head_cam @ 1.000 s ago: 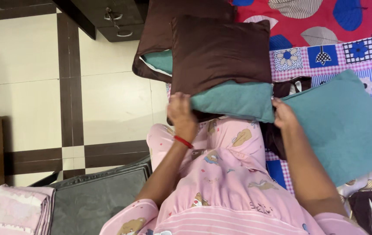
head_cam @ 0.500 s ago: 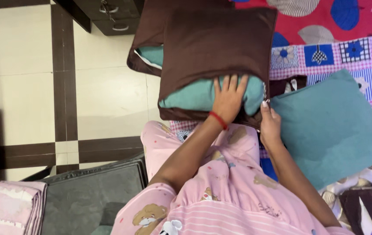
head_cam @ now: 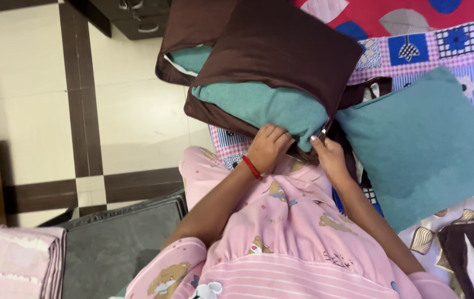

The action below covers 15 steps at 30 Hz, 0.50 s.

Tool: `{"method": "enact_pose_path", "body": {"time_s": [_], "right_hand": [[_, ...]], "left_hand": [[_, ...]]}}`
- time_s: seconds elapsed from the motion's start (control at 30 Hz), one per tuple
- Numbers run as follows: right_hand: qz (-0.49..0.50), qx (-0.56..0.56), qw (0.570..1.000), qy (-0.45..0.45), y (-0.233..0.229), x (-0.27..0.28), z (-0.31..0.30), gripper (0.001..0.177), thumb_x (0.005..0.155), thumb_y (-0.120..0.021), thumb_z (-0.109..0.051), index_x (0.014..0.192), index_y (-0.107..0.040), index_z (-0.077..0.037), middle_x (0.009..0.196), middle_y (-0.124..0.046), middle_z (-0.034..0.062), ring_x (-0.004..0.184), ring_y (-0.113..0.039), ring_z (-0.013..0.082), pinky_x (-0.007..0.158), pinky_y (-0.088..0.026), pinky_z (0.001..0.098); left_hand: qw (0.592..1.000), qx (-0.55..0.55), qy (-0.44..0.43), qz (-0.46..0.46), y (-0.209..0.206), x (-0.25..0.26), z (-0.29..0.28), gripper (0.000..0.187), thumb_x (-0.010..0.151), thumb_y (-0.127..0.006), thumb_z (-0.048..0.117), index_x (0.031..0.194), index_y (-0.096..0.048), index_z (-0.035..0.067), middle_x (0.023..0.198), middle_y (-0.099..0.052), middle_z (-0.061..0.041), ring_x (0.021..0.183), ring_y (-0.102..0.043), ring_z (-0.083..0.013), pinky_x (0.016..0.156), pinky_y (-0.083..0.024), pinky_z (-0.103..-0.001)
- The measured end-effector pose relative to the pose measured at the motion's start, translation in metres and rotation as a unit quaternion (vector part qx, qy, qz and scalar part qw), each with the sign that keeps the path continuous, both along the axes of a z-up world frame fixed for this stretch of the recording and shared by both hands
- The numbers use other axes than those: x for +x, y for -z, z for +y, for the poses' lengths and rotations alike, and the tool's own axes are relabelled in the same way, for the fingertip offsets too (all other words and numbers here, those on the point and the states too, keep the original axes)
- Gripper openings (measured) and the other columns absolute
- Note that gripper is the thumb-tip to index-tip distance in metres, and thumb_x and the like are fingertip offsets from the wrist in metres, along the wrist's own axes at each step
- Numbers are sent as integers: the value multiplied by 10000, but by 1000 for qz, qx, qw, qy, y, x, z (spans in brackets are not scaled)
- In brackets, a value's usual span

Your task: The person inserts teal pillows into brown pillowcases while sitting on a bed. They fold the pillows, align the corners, and push them into the cases, repeating the process for multiple pillows.

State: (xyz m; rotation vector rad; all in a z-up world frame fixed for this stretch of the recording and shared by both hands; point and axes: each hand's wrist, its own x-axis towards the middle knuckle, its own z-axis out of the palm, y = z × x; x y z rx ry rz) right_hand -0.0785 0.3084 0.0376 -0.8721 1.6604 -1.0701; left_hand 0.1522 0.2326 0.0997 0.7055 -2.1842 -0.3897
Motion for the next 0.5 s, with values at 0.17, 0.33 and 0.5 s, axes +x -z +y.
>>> {"method": "enact_pose_path", "body": {"time_s": [0.17, 0.33, 0.5], "right_hand": [[-13, 21, 1000, -10, -8, -2, -2, 307, 1026, -643, -291, 979, -731, -1, 796, -647, -51, 691, -515, 32, 617, -423, 220], [68, 22, 997, -37, -22, -4, 2, 303, 982, -688, -277, 1084, -757, 0, 838, -702, -28, 709, -541, 58, 648, -445, 259], [308, -15, 949, -66, -58, -1, -5, 346, 824, -846, -220, 1045, -705, 5, 894, -682, 74, 774, -633, 196, 738, -512, 353]], "left_hand": [[999, -41, 21, -14, 4, 21, -4, 222, 907, -712, 122, 1091, -676, 4, 1113, -657, -138, 1065, -615, -319, 1023, -486, -448], [995, 61, -66, -41, 31, 27, 8, 416, 952, -646, 284, 1174, -668, -67, 1194, -653, -225, 1157, -566, -404, 1042, -431, -495], [923, 263, -88, -266, 54, 2, -26, 439, 969, -598, 409, 1093, -720, 6, 1142, -693, -229, 1152, -586, -407, 974, -430, -523]]}}
